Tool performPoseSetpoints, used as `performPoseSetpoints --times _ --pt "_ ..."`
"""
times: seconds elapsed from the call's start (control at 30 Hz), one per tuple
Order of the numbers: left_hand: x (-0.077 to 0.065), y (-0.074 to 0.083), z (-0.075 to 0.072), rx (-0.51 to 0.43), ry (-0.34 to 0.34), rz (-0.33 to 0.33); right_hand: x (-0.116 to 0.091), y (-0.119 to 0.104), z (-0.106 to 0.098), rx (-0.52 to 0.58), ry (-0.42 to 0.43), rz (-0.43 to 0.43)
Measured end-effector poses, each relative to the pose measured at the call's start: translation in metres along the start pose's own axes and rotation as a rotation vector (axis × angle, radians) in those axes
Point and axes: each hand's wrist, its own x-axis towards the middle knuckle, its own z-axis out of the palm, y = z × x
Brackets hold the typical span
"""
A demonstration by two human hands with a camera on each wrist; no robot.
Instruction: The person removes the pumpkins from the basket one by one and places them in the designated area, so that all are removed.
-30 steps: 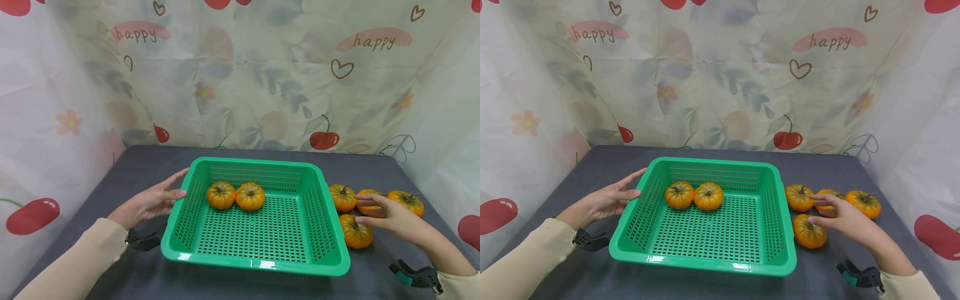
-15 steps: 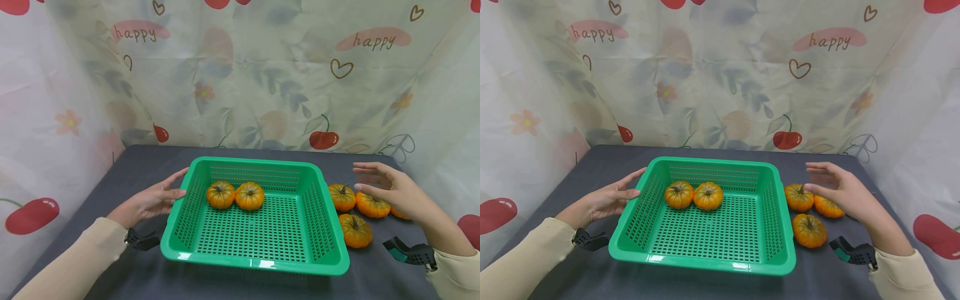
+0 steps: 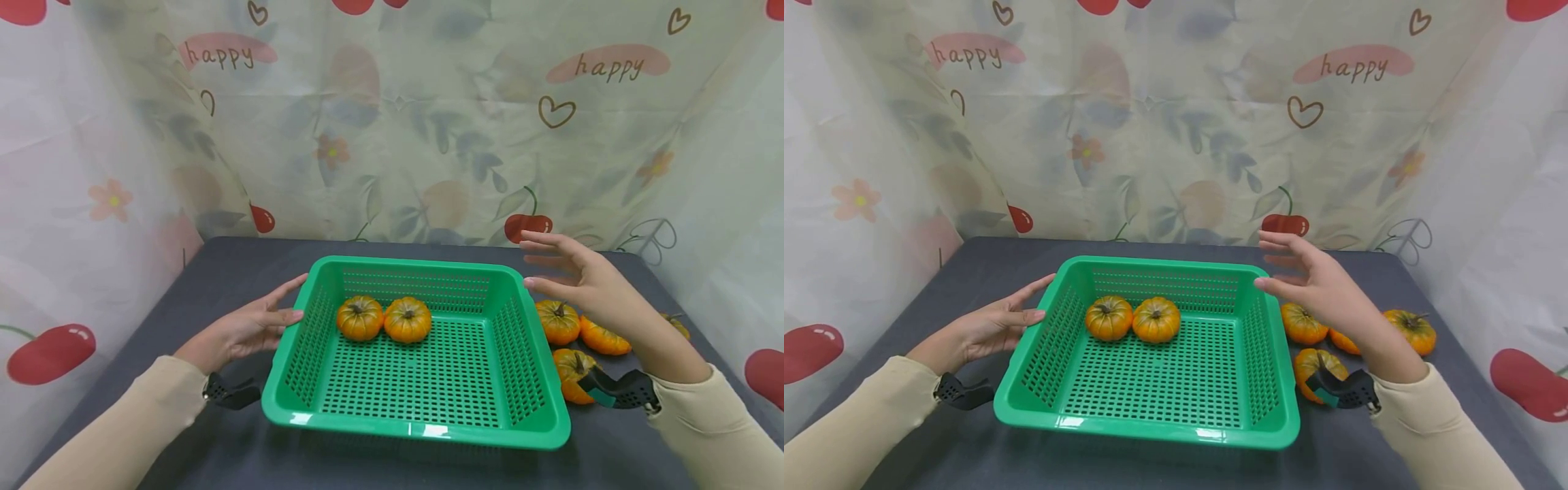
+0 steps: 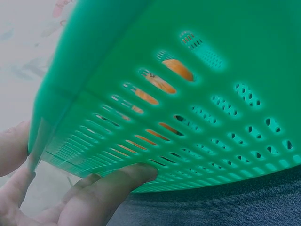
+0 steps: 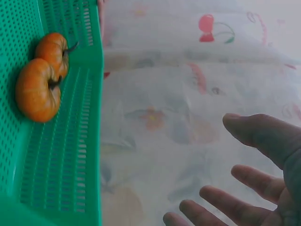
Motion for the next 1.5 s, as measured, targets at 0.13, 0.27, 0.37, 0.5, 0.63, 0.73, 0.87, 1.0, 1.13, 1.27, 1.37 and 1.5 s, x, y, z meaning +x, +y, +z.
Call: performPoseSetpoints --times 0.13,0.27,0.37,0.5,0.63,0.73,0.87,1.0,1.13,1.27,1.37,1.5 --pt "0.0 0.0 0.0 -0.003 0.001 0.001 0.013 -0.009 0.012 0.043 -0.054 0.001" --pt "0.0 -0.001 0.0 -0.006 -0.001 0.001 0.026 -0.01 0.025 0.08 -0.093 0.001" --pt "0.0 -0.001 0.0 -0.007 -0.005 0.001 0.035 -0.009 0.036 0.112 -0.125 0.001" --pt "0.0 -0.001 0.0 -0.012 -0.004 0.001 0.047 -0.007 0.052 0.161 -0.178 0.013" --pt "0.0 -0.001 0.0 -0.02 -0.002 0.0 0.057 -0.004 0.069 0.164 -0.216 0.025" --pt "0.0 -0.001 -0.001 -0.022 -0.002 -0.001 0.063 -0.002 0.08 0.15 -0.244 0.026" --pt "0.001 -0.001 -0.001 -0.018 -0.002 -0.001 0.07 0.001 0.095 0.132 -0.287 0.047" --pt "0.0 0.0 -0.001 -0.017 -0.003 -0.001 0.077 0.004 0.108 0.105 -0.318 0.08" --pt "0.0 0.0 -0.001 -0.019 -0.002 -0.002 0.083 0.007 0.118 0.075 -0.351 0.106" --pt "0.0 0.001 -0.001 -0.017 -0.001 -0.004 0.088 0.009 0.125 0.045 -0.375 0.128" --pt "0.0 0.001 -0.001 -0.017 -0.001 -0.006 0.091 0.01 0.129 0.009 -0.388 0.148" --pt "0.0 0.001 -0.001 -0.016 -0.005 -0.006 0.091 0.014 0.133 -0.049 -0.408 0.16"
